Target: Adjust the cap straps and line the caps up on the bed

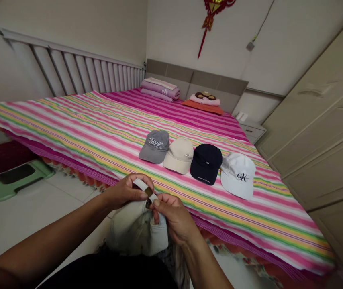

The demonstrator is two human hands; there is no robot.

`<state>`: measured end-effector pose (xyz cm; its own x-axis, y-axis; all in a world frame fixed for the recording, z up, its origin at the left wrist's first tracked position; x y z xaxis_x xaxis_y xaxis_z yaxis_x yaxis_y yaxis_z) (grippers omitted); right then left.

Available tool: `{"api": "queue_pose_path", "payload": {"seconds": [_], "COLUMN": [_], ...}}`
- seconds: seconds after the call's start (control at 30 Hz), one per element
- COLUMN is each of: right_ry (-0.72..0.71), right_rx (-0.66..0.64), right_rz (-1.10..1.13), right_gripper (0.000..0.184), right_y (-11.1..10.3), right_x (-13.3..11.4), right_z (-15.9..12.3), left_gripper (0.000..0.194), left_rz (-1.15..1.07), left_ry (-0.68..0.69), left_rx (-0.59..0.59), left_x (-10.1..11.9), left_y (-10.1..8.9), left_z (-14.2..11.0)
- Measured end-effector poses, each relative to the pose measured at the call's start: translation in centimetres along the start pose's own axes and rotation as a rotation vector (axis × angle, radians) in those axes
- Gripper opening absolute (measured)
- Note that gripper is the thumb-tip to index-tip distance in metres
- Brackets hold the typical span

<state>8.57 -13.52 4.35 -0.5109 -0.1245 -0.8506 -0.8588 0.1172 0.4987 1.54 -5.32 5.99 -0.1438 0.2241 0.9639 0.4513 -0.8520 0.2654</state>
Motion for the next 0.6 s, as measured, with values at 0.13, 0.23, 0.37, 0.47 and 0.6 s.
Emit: {"api": "queue_pose_path", "payload": {"seconds": [0.13, 0.23, 0.37, 0.47, 0.6], "right_ry": [0.003, -0.037, -0.129, -0.160, -0.056], "right_rx": [0.015, 0.046, 0.094, 0.077, 0.132], "right_rz": [0.003, -0.016, -0.285, -0.554, -0.454], "right_gripper": [0.026, 0.027, 0.033, 0.032, 0.013], "right_y": [0.0, -0.5, -1.5, -1.4, -2.0], "right_x": [-0.3, -0.5, -0.2, 0.4, 1.3], "right_z": [0.2, 0.4, 0.3, 0.1, -0.2], "left_gripper": [0.030, 0.029, 0.030, 0.031, 0.030], "left_rz": [0.025, 0.013, -0.095, -0.153, -0.154], "left_ry": [0.001, -0.018, -0.037, -0.048, -0.075], "left_rx": [0.000, 0.059, 0.133, 0.164, 0.154], "left_x": [0.5, 0.4, 0.0, -0.3, -0.6], "left_y": [-0.4, -0.8, -1.3, -1.7, -1.9], "left_z": [0.0, 0.1, 0.2, 0.4, 0.5]}}
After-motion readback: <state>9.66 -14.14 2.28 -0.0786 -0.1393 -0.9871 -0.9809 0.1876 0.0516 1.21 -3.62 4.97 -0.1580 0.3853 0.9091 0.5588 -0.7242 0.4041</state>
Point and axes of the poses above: each hand's wrist, its own z-axis towards the middle knuckle, its own y-axis out of the palm, x = y × z, the point moved 7 cm from there along z, towards the middle knuckle, and after that the axes turned 4 degrees about z, right-handed, at the moved point
